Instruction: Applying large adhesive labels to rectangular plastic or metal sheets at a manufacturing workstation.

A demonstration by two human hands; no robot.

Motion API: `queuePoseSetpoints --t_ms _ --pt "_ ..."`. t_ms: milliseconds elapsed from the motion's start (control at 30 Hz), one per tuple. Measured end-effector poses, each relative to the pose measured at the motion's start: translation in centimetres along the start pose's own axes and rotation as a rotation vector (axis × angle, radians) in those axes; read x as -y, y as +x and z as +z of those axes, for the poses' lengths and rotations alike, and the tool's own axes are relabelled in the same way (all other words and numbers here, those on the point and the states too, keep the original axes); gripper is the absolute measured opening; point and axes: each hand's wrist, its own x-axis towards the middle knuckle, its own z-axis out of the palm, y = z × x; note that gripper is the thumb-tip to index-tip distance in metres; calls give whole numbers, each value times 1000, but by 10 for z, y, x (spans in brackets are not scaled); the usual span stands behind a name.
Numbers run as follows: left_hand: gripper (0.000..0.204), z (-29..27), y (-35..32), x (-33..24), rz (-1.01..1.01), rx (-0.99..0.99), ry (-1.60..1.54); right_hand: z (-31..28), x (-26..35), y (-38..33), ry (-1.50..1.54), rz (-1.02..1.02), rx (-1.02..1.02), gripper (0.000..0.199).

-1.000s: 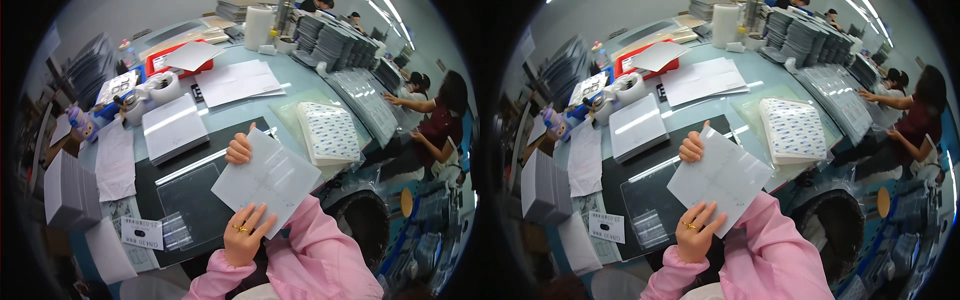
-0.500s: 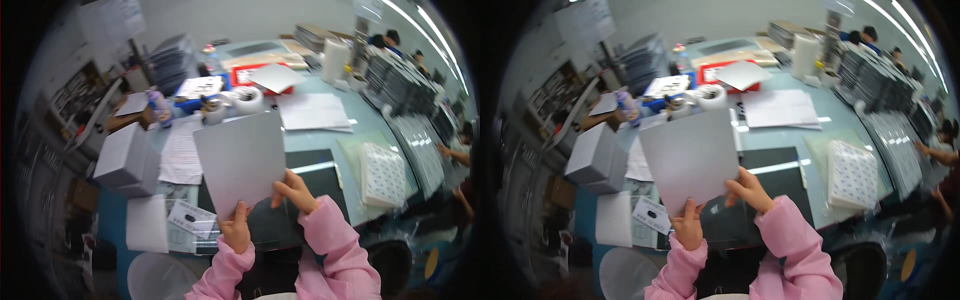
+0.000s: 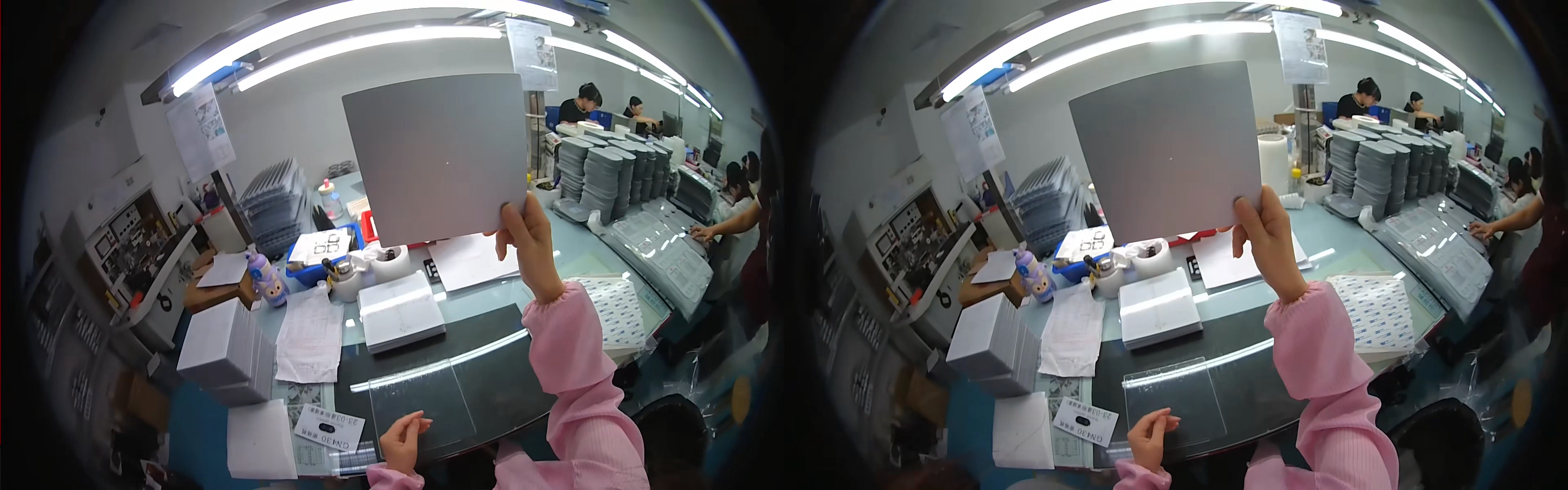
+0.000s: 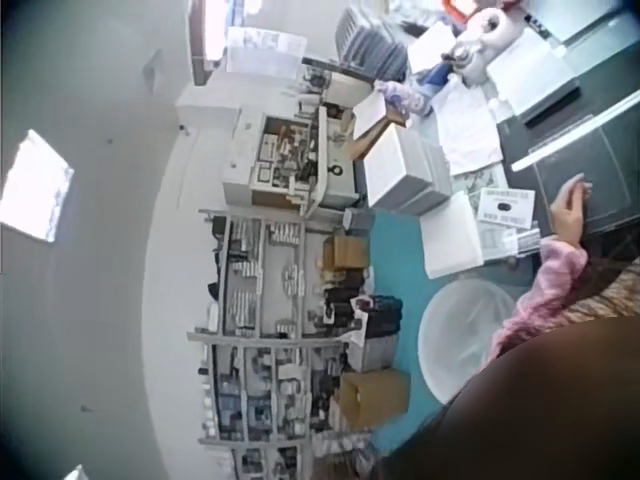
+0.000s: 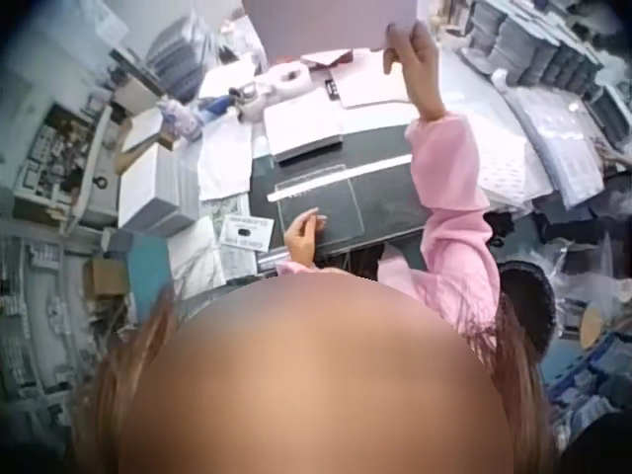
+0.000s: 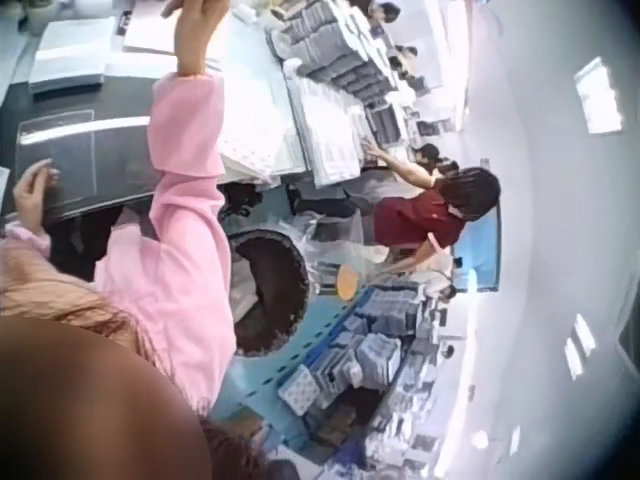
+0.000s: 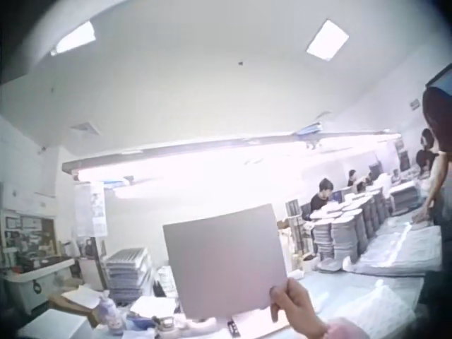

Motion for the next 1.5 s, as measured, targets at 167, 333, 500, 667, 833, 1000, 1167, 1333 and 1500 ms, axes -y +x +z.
queuePoseSetpoints --t_ms 167,333,500,667,833,1000,1167,1333,1500 --pt "18 1 -7 -6 16 43 76 -7 10 2 -18 -23 -37 20" --pt "20 -4 -4 -4 -10 20 1 4 6 -17 40 85 -14 22" --pt "91 7 6 -46 245 132 -41 45 -15 -103 278 509 49 25" --pt "62 16 17 -54 482 9 -5 99 -61 -209 668 946 268 38" --pt "34 11 25 -81 742 28 537 73 -127 -179 805 974 320 66" --pt "43 40 5 -42 785 254 956 46 -143 -165 1260 944 196 75" --pt "44 78 -12 -23 736 367 857 26 -183 -177 1633 682 290 70" --pt "42 99 -42 -14 768 650 744 7 -172 -170 1642 654 250 69" --pt "39 104 -59 -14 796 726 725 2 -173 -167 1689 582 227 65"
